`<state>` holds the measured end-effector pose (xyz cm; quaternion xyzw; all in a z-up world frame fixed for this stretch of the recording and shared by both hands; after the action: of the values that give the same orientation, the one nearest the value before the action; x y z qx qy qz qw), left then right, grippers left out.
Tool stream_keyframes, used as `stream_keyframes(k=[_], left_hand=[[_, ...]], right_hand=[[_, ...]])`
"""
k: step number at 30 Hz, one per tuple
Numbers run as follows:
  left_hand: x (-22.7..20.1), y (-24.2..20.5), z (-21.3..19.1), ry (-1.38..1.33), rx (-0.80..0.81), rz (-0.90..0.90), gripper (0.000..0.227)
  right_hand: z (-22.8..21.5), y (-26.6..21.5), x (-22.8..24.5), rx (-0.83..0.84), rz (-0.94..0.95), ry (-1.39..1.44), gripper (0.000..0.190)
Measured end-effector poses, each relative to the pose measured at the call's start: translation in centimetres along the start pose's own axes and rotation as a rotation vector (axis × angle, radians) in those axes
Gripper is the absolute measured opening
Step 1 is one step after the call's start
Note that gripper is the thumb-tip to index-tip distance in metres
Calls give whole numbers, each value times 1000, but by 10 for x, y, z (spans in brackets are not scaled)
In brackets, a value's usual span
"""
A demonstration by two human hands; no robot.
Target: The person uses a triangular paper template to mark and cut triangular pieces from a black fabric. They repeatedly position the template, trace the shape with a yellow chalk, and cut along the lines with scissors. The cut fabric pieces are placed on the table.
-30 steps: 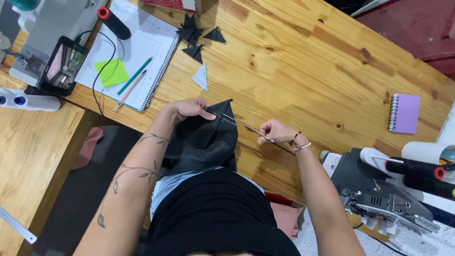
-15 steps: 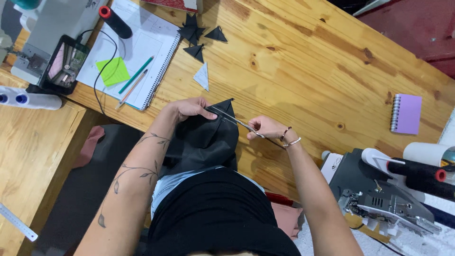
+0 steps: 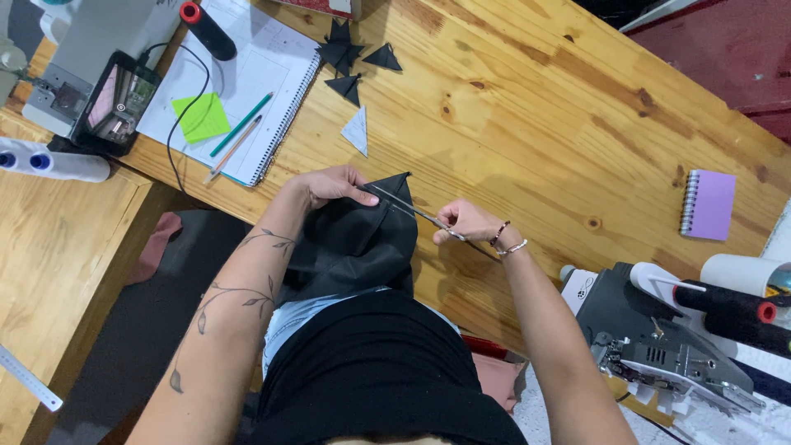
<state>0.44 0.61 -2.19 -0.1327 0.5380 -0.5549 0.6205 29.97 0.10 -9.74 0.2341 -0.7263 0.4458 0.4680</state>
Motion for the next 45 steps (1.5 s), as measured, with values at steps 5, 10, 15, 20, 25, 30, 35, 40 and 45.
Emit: stream_keyframes(k=[5,10,15,20,25,30,35,40,45], left_hand=[[2,8,-6,3,-12,5,21],[8,15,-10,12,-9,7,21],[-5,-3,3,5,-15,-13,20],[-6,-3,6,22,-14,-18,20],[6,12,-6,23,-30,-15,20],[-3,-2,2,22,-29,13,21],[6,1,-3,109,-86,9,22],[22,-6,-18,273,-187,-22,22],[49,6,-43,247,-280,11,22]], right_hand=[[3,1,-1,-16,5,-12,56],[3,-1,0,-20,12,-30,56],[-1,-2,3,-12,-9,-50,56],[3,6,0,-25,-16,-63,55],[5,13,4,-42,-34,-56,55],[0,15,-28,-219,-38,-65,46],[-17,-10,3,-621,100,-272,30],[-19,-24,8,-742,373,-501,36],[-7,-24,-1,-811,356,-547,18]])
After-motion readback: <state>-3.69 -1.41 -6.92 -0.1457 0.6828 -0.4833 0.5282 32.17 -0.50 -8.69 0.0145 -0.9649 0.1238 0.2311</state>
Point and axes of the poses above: each hand's wrist, its own y-axis towards the middle knuckle, its own z-axis out of the palm, x = y × z, the point moved 3 cm from there along y, towards the middle knuckle, and after that the axes turned 12 degrees about -z, right-handed, at the moved point
